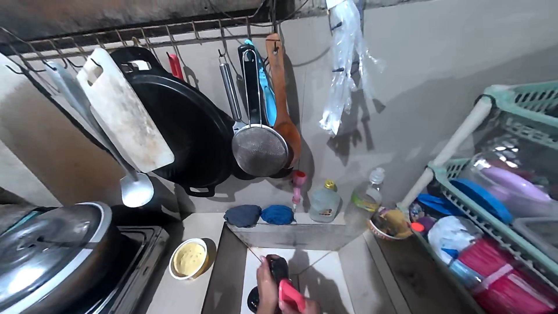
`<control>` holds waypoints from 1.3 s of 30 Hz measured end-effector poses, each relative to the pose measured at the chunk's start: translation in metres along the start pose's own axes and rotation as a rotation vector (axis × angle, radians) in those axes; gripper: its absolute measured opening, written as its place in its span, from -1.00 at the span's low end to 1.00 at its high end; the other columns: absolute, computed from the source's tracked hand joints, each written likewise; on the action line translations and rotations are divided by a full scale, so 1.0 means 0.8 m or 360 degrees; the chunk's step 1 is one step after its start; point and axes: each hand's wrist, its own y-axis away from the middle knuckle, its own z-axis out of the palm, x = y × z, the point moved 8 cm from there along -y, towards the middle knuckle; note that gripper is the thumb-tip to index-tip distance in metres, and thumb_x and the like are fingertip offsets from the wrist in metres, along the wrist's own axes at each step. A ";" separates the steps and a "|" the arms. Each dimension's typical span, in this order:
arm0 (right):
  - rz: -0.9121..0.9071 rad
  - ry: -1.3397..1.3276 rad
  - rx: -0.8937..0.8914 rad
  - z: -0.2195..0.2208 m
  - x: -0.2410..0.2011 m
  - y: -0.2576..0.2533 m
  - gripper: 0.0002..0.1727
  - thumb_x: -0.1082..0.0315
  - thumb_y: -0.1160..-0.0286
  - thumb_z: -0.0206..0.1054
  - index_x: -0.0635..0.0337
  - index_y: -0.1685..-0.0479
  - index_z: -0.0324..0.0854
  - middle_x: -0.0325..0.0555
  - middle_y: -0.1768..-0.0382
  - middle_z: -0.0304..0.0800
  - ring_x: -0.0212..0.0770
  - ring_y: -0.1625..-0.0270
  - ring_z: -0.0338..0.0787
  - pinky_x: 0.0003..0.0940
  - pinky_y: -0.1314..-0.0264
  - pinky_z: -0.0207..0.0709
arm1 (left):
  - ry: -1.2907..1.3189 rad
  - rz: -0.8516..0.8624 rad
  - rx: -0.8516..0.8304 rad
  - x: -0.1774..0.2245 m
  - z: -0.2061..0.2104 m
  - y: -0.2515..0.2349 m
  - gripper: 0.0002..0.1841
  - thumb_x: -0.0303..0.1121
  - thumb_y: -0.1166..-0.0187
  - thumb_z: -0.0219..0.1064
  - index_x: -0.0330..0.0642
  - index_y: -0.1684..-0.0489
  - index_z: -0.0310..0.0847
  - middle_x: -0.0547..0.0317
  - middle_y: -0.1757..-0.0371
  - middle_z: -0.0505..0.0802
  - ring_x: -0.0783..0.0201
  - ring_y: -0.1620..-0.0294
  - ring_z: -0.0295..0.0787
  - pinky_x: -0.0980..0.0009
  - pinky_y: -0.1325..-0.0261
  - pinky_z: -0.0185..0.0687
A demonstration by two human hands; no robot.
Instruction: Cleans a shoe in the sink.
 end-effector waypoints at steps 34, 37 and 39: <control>0.0307 -0.0322 0.0316 -0.051 0.023 -0.094 -0.41 -0.08 -0.45 0.52 0.43 0.10 0.80 0.36 0.10 0.86 0.30 -0.10 0.84 0.32 -0.28 0.58 | 0.0084 0.0736 -0.0316 0.014 0.027 0.019 -0.61 -0.19 -0.46 0.19 -0.39 0.13 0.77 0.26 0.14 0.93 0.57 0.08 0.83 0.51 -0.15 0.74; 0.0200 -0.0416 0.0241 -0.002 0.030 -0.037 -0.44 0.03 -0.44 0.53 0.49 0.01 0.78 0.39 0.11 0.87 0.32 -0.07 0.86 0.33 -0.29 0.61 | 0.0297 0.0683 0.0133 0.020 0.005 -0.016 -0.63 -0.34 -0.43 0.04 -0.43 0.08 0.67 0.28 0.13 0.88 0.59 0.08 0.79 0.53 -0.11 0.73; 0.0185 -0.0423 0.0238 0.008 0.036 -0.027 -0.45 0.03 -0.43 0.54 0.49 0.04 0.79 0.37 0.13 0.88 0.30 -0.05 0.87 0.33 -0.28 0.61 | 0.0368 0.0571 0.0253 0.016 -0.002 -0.030 -0.60 -0.36 -0.42 -0.04 -0.47 0.05 0.63 0.24 0.12 0.84 0.57 0.07 0.77 0.52 -0.12 0.70</control>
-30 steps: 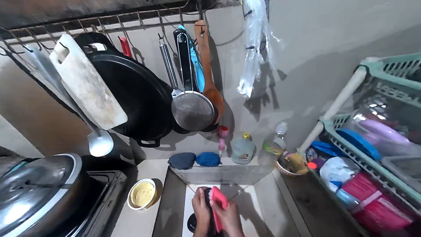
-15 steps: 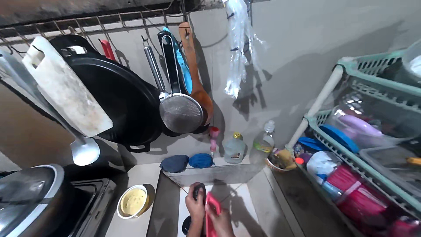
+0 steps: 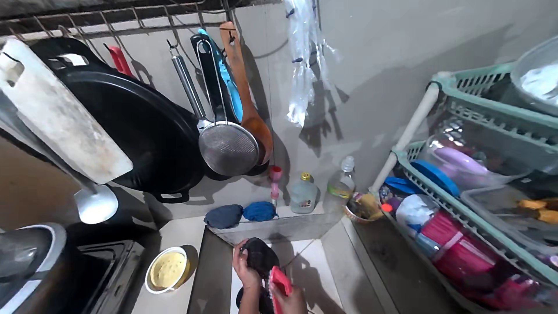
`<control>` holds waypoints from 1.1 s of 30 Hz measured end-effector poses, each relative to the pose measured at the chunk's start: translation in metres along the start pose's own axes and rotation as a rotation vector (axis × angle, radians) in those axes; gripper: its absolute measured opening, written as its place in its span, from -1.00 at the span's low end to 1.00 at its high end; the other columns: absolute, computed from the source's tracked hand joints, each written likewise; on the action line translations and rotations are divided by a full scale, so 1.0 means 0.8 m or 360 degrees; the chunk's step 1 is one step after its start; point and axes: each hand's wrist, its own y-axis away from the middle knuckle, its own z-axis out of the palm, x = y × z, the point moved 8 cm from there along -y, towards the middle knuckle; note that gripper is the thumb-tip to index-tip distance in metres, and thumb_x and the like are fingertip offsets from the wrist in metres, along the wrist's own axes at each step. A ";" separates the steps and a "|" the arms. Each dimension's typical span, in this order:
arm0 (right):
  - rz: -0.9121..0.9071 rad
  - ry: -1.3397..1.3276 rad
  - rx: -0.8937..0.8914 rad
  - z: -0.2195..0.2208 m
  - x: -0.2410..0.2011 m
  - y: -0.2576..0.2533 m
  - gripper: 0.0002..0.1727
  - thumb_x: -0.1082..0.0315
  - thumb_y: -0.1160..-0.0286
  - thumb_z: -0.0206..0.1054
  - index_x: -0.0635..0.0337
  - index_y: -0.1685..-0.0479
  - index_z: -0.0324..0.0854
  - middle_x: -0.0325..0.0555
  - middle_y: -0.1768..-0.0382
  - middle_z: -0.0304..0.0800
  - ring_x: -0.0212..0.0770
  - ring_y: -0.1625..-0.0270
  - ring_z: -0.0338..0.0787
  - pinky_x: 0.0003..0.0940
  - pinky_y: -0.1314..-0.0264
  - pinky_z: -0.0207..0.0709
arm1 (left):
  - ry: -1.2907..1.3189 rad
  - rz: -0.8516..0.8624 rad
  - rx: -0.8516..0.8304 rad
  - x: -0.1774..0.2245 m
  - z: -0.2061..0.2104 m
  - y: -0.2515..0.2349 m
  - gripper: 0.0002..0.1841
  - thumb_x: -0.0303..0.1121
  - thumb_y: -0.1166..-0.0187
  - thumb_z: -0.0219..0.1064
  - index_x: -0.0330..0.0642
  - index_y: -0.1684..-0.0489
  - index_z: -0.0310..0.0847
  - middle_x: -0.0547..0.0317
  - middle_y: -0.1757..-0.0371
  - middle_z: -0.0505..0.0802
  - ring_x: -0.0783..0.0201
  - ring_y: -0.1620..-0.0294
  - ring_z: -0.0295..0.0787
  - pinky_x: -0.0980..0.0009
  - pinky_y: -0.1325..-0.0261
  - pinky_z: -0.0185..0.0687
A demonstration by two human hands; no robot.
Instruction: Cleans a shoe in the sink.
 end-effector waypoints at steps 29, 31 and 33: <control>0.0334 0.0154 0.0135 -0.060 0.086 -0.092 -0.43 0.00 -0.60 0.41 0.49 -0.09 0.74 0.45 -0.01 0.82 0.34 -0.17 0.81 0.33 -0.35 0.53 | -0.0255 -0.1264 -0.0202 -0.170 -0.012 0.078 -0.31 0.06 -0.90 -0.39 -0.25 -0.84 0.04 -0.23 -0.79 0.30 -0.05 -0.76 0.23 -0.07 -0.70 0.17; 0.0361 0.0214 0.0041 -0.062 0.093 -0.096 -0.45 0.09 -0.73 0.29 0.46 -0.36 0.60 0.46 -0.19 0.75 0.34 -0.30 0.74 0.29 -0.44 0.50 | -0.0831 -0.1161 0.0038 -0.176 -0.070 0.075 -0.36 -0.09 -0.90 -0.08 -0.43 -0.78 0.08 -0.46 -0.78 0.22 -0.33 -0.80 0.10 -0.24 -0.77 0.04; 0.0428 0.0365 -0.0148 -0.050 0.102 -0.095 -0.46 0.21 -0.78 0.19 0.45 -0.56 0.42 0.47 -0.34 0.65 0.34 -0.38 0.69 0.24 -0.47 0.48 | -0.1467 -0.1329 0.0473 -0.165 -0.143 0.085 -0.29 -0.03 -0.82 0.10 -0.52 -0.70 0.17 -0.64 -0.69 0.28 -0.52 -0.70 0.22 -0.32 -0.62 0.26</control>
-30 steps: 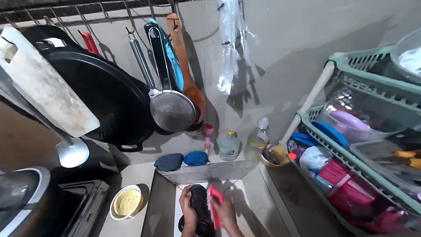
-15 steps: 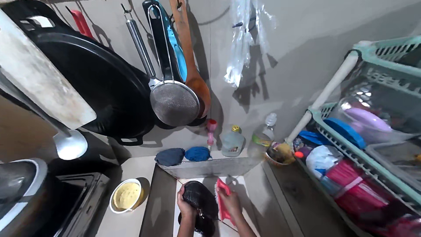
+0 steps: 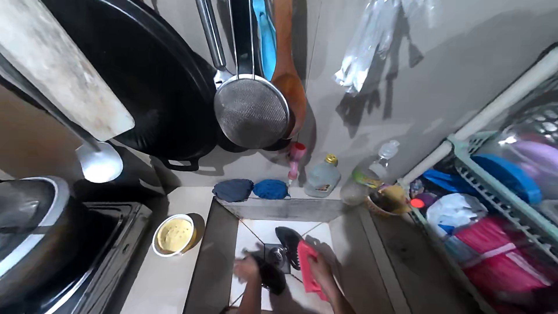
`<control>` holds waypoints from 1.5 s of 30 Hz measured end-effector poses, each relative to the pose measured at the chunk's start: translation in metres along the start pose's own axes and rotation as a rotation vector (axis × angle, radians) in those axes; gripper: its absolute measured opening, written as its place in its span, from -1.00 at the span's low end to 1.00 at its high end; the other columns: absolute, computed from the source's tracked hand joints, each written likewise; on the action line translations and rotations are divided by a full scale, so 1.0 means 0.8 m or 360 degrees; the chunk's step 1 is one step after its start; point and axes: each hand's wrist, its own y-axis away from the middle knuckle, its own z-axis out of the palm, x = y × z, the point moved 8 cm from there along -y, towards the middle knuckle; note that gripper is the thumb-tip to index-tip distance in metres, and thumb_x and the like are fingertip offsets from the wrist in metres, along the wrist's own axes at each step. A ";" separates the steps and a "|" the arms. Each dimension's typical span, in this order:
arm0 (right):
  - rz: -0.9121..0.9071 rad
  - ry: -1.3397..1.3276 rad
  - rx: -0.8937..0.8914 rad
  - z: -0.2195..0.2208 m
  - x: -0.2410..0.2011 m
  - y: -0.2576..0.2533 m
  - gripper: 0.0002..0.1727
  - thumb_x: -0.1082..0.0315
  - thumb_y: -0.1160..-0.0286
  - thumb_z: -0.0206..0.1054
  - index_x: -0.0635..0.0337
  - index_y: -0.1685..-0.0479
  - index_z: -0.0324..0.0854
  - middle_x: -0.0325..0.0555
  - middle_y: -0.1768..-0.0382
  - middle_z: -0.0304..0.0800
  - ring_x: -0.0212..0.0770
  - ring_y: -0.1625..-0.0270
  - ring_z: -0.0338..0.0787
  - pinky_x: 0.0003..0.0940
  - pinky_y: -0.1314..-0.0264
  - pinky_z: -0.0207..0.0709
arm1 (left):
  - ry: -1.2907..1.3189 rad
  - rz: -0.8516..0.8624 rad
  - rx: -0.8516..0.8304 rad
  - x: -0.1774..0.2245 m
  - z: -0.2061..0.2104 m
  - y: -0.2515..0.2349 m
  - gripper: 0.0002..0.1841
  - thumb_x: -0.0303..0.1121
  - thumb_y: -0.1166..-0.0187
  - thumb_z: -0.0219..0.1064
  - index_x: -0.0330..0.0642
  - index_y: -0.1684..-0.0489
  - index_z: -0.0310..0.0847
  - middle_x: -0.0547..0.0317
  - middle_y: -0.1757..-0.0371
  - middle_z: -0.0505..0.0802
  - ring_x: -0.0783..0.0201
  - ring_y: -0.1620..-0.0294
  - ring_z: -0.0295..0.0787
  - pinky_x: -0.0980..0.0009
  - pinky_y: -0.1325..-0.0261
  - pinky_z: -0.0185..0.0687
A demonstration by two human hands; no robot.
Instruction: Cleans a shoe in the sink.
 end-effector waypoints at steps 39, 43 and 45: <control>-0.0516 0.0072 -0.0068 -0.025 -0.087 0.104 -0.49 0.27 -0.83 0.09 0.45 -0.59 0.37 0.49 -0.09 0.76 0.36 -0.17 0.79 0.27 -0.37 0.54 | 0.2371 -0.0282 -0.1498 0.129 0.005 0.094 -0.60 -0.08 -0.71 -0.11 -0.09 -0.11 0.55 0.01 0.03 0.90 0.05 0.01 0.89 0.02 -0.02 0.82; -0.0630 0.0022 0.0252 -0.072 -0.098 0.133 -0.55 0.33 -0.78 0.14 0.52 -0.44 0.51 0.50 -0.05 0.79 0.41 -0.17 0.80 0.34 -0.36 0.53 | 0.2056 -0.0078 -0.1568 0.156 -0.006 0.101 -0.30 0.27 -0.79 -0.34 -0.10 -0.29 0.53 -0.01 -0.01 0.92 0.07 0.01 0.92 0.09 0.02 0.87; -0.0649 0.0144 0.0180 -0.075 -0.106 0.151 -0.53 0.27 -0.82 0.09 0.49 -0.46 0.50 0.50 -0.04 0.79 0.43 -0.17 0.80 0.38 -0.35 0.52 | 0.1956 -0.0040 -0.1553 0.162 -0.008 0.105 -0.24 0.34 -0.75 -0.39 -0.09 -0.33 0.49 -0.01 0.01 0.90 0.08 0.03 0.90 0.08 0.03 0.86</control>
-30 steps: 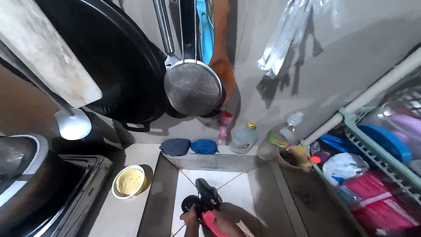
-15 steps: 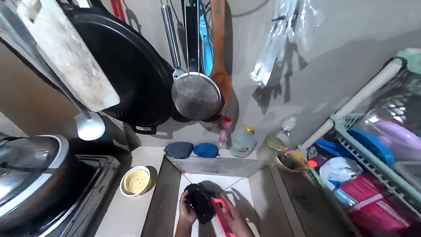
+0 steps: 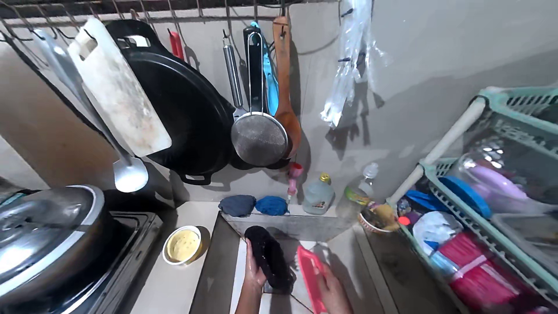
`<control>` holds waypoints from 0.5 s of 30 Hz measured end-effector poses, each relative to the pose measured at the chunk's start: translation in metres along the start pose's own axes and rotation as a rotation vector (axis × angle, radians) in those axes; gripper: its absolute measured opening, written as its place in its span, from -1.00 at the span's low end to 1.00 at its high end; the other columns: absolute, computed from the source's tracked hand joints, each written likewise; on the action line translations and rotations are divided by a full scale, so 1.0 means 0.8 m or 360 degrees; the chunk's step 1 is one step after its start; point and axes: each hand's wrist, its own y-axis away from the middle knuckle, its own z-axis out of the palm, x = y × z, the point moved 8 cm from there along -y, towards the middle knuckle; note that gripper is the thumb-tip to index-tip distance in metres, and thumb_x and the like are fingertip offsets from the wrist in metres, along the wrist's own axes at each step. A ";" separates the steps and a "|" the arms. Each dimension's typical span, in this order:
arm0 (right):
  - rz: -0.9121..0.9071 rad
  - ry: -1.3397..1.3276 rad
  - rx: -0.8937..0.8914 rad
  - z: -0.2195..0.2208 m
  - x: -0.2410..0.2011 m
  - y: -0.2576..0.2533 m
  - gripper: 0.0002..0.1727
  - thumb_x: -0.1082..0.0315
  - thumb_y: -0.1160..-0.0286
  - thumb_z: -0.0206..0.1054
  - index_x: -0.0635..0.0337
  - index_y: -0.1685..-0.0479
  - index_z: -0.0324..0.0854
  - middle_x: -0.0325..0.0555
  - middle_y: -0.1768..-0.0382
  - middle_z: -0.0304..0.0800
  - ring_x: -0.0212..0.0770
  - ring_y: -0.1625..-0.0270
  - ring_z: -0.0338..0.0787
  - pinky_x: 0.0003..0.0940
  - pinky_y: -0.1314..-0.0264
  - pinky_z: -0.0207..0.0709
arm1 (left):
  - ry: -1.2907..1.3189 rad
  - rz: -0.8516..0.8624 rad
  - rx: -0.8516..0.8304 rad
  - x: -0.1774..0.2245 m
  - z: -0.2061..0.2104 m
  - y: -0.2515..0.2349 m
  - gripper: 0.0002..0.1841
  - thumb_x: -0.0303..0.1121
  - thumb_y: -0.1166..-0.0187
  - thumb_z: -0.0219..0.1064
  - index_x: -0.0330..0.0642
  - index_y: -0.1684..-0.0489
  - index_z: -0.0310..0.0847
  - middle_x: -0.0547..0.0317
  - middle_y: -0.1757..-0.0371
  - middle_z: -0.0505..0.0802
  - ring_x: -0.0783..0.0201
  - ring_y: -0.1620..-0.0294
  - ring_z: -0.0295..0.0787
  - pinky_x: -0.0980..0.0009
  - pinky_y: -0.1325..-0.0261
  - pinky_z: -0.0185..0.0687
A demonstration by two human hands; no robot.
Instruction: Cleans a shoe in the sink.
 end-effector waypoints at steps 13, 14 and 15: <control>0.0031 0.0201 -0.0178 0.051 -0.035 0.011 -0.40 0.06 -0.74 0.22 0.44 -0.49 0.50 0.46 -0.02 0.83 0.45 -0.16 0.82 0.41 -0.30 0.55 | -0.0516 -0.0057 0.0241 -0.023 0.020 0.013 -0.07 0.44 -0.65 -0.64 -0.07 -0.34 0.48 0.08 0.16 0.86 0.21 0.21 0.82 0.19 0.20 0.76; -0.0004 0.0253 -0.0171 0.053 -0.037 0.022 -0.33 -0.01 -0.64 0.32 0.45 -0.46 0.51 0.45 0.03 0.84 0.44 -0.12 0.83 0.42 -0.25 0.57 | -0.0466 0.0004 0.0301 -0.020 0.020 0.011 -0.09 0.43 -0.66 -0.62 -0.05 -0.36 0.47 0.09 0.12 0.85 0.23 0.19 0.82 0.20 0.18 0.76; -0.0028 0.0316 -0.0166 0.056 -0.042 0.027 -0.27 -0.05 -0.57 0.39 0.46 -0.45 0.51 0.43 0.05 0.85 0.43 -0.09 0.84 0.42 -0.23 0.58 | -0.0460 0.0042 0.0314 -0.021 0.022 0.012 -0.11 0.41 -0.68 -0.62 -0.05 -0.40 0.45 0.09 0.06 0.85 0.25 0.13 0.81 0.21 0.12 0.76</control>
